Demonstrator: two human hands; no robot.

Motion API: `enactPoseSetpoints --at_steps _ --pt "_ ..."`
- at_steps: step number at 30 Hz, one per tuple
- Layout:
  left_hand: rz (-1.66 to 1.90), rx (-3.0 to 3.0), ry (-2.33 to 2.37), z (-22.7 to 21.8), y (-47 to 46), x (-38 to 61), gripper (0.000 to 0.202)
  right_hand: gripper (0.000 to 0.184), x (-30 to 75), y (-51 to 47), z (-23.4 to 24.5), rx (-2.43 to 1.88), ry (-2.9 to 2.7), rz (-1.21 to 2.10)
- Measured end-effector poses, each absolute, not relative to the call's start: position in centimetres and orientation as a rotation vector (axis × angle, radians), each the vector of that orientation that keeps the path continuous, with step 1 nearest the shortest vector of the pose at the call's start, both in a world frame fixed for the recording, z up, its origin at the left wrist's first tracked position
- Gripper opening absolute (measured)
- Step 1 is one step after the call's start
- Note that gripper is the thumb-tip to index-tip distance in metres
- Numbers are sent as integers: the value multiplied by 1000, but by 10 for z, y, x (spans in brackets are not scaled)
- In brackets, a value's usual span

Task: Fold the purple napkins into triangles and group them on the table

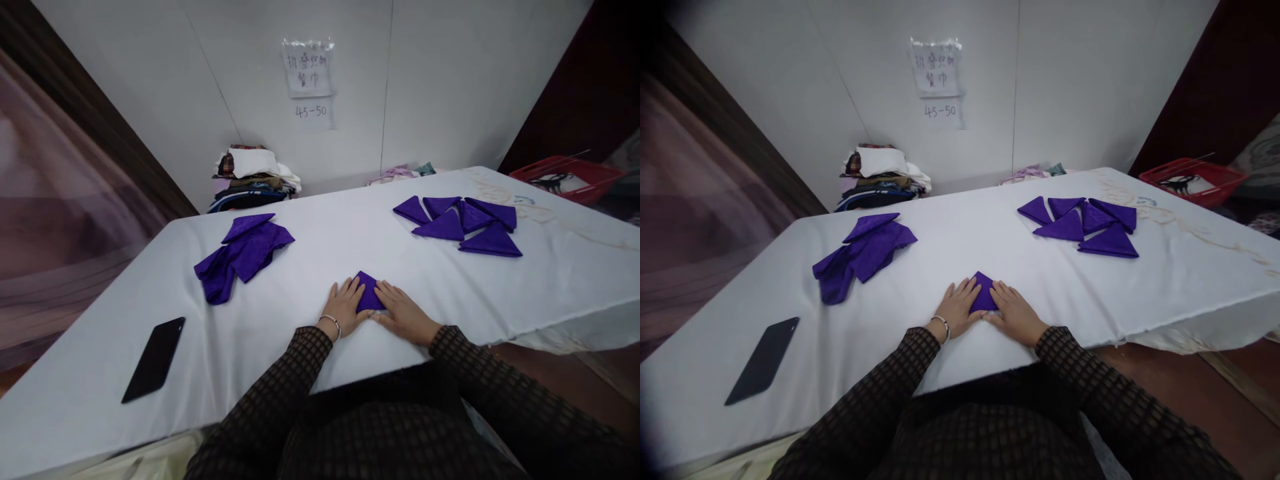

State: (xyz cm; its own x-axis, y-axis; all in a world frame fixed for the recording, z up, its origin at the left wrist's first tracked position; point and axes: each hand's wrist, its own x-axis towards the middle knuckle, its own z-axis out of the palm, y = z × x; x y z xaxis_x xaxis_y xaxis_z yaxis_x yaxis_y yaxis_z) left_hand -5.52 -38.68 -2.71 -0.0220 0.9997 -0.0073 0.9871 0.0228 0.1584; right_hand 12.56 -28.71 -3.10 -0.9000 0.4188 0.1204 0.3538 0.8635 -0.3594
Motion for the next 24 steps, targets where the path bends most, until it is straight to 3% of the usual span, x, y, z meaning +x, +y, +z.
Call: enactPoseSetpoints --at_steps 4,10,24 --pt "176 2107 2155 -25 -387 -54 72 74 124 -284 -13 -635 -2848 630" --pt "192 2100 2133 -22 -388 -54 67 74 92 -294 12 -486 -2850 555" --pt "172 2081 2145 -22 -389 -53 68 79 85 -280 -25 -519 -2913 518"
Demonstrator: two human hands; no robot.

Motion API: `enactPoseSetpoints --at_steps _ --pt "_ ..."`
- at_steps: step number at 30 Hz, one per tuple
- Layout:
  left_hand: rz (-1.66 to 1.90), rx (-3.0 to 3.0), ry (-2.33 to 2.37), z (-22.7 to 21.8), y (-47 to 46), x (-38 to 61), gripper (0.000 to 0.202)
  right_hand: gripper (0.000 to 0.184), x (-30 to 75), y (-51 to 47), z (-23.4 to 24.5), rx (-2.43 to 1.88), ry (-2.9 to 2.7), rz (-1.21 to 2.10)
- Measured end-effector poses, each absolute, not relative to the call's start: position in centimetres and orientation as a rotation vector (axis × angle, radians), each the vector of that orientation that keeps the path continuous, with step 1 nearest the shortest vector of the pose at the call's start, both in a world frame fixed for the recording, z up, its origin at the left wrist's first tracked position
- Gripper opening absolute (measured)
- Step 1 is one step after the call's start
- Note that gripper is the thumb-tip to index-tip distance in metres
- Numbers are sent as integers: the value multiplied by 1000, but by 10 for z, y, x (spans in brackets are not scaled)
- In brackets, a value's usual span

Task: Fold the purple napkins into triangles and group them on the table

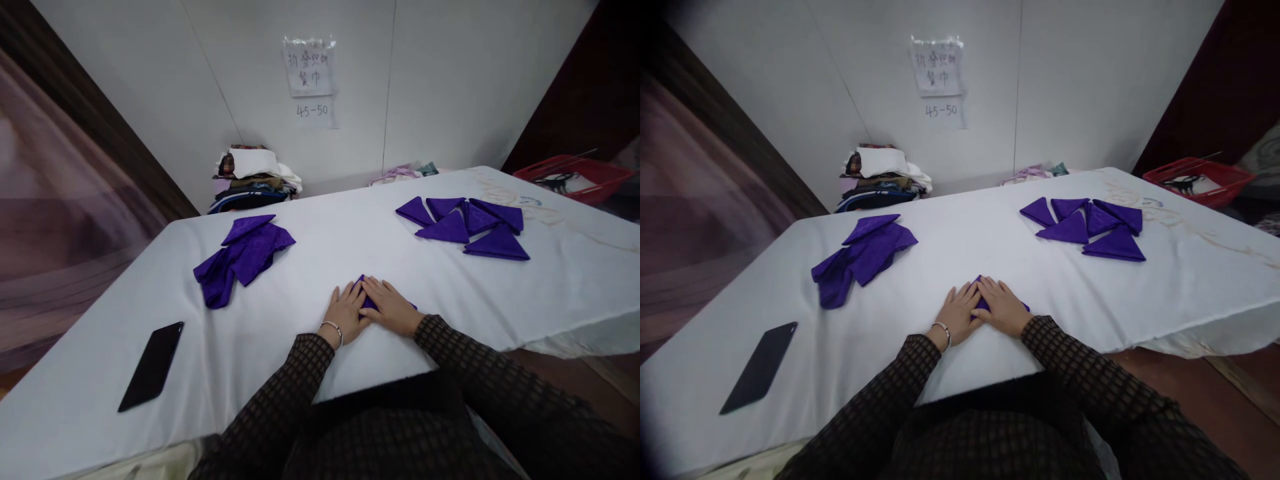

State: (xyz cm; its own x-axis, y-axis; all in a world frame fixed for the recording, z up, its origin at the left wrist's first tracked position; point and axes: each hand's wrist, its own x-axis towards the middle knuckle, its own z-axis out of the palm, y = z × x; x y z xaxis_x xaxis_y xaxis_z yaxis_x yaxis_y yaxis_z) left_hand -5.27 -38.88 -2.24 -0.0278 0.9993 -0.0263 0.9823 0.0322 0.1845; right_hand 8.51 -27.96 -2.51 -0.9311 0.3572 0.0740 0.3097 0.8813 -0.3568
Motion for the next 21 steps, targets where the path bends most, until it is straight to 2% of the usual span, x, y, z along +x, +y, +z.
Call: enactPoseSetpoints --at_steps 21 --pt "169 2087 2169 -22 -387 -60 66 74 132 -277 -9 -588 -2939 611"
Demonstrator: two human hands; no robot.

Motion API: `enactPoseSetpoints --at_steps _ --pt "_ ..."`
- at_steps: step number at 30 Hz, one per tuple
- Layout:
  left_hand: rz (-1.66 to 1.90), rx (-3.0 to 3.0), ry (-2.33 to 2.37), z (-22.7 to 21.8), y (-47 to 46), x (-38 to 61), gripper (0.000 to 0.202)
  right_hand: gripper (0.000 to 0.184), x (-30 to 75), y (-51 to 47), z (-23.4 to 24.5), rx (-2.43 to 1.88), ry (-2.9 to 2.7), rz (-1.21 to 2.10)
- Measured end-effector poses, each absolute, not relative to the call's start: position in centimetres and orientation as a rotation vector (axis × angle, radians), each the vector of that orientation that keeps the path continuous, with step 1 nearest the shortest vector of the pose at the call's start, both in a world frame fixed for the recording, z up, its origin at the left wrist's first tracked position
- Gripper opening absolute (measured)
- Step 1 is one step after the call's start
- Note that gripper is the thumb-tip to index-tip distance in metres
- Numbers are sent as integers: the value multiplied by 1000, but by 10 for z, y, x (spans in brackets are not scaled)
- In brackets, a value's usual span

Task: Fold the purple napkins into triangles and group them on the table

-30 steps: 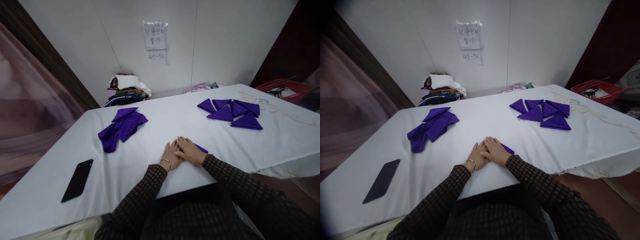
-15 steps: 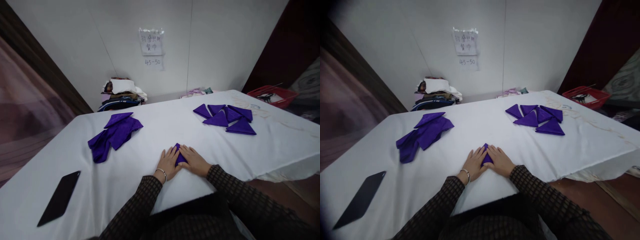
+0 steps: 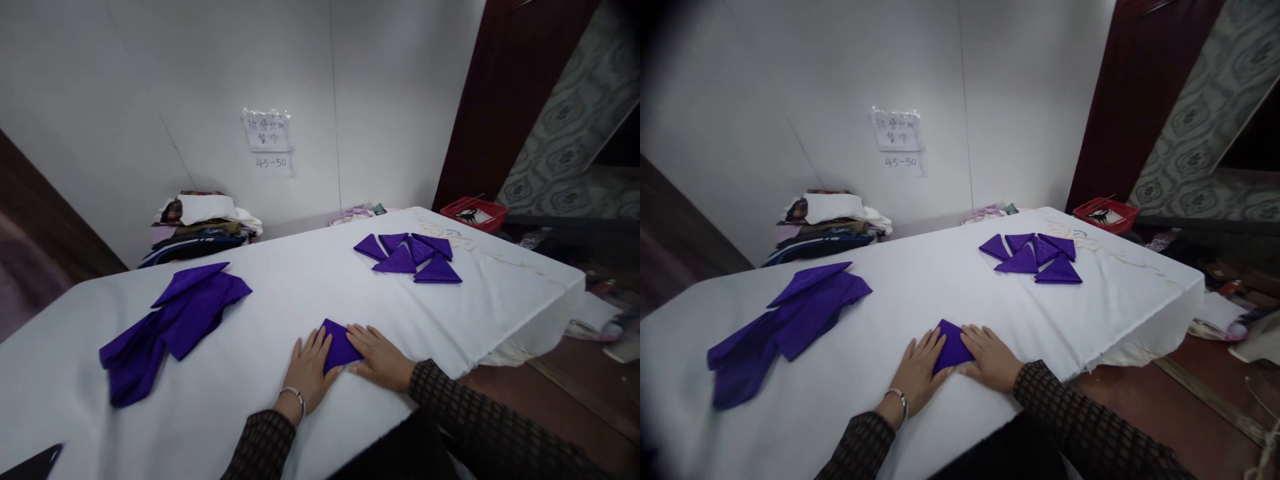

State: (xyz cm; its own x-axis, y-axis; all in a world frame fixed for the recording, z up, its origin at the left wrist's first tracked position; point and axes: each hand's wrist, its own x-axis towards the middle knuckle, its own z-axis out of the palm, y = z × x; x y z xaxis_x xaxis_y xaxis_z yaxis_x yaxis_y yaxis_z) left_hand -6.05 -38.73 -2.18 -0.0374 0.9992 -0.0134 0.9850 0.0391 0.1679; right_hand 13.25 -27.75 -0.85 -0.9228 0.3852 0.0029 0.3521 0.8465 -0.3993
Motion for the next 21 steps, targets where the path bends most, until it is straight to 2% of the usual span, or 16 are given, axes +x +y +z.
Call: enactPoseSetpoints --at_steps 14,18,21 --pt "110 2055 2187 -20 -386 -61 66 75 159 -277 -9 -666 -2902 618" --pt "204 1936 2163 -13 -384 -61 63 74 161 -277 -11 -660 -2886 606" --pt "406 1778 2206 -8 -379 -64 56 75 160 -276 -13 -662 -2886 608"
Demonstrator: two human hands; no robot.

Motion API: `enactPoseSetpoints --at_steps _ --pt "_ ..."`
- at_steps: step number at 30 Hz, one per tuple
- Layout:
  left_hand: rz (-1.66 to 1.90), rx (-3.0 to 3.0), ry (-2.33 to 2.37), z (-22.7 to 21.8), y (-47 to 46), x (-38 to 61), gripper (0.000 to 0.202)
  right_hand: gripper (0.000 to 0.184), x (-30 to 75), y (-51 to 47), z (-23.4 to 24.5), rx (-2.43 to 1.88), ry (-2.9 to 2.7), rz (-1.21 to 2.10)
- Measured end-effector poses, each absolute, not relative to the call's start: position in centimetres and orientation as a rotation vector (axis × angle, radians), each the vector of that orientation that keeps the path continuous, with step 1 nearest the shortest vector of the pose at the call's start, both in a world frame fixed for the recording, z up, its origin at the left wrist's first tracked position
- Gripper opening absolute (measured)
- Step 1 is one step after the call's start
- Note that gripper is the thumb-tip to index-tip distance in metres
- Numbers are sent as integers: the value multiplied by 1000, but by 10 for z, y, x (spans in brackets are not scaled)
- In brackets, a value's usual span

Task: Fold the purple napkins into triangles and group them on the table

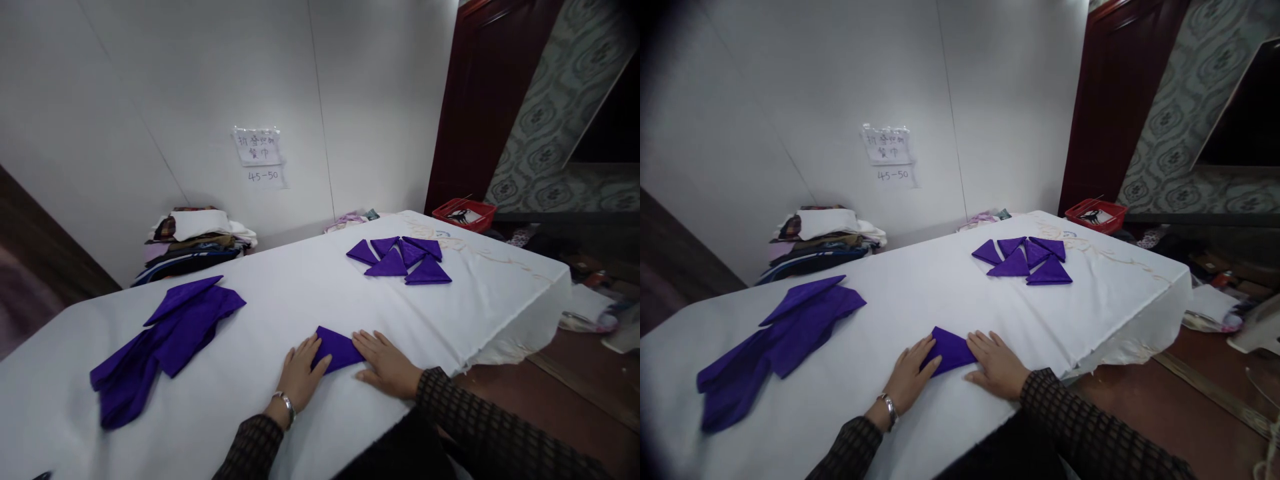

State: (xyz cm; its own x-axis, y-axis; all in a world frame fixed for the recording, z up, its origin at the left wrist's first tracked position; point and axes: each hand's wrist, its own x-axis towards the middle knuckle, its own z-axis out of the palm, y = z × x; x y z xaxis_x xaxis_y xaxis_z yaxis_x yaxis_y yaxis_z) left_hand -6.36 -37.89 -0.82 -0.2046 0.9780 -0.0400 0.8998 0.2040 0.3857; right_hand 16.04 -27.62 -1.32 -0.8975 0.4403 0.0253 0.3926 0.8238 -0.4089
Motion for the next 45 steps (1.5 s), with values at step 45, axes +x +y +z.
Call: enactPoseSetpoints --at_steps 45 --pt "54 2179 2201 -25 -374 -65 54 82 98 -286 45 -470 -2856 647"
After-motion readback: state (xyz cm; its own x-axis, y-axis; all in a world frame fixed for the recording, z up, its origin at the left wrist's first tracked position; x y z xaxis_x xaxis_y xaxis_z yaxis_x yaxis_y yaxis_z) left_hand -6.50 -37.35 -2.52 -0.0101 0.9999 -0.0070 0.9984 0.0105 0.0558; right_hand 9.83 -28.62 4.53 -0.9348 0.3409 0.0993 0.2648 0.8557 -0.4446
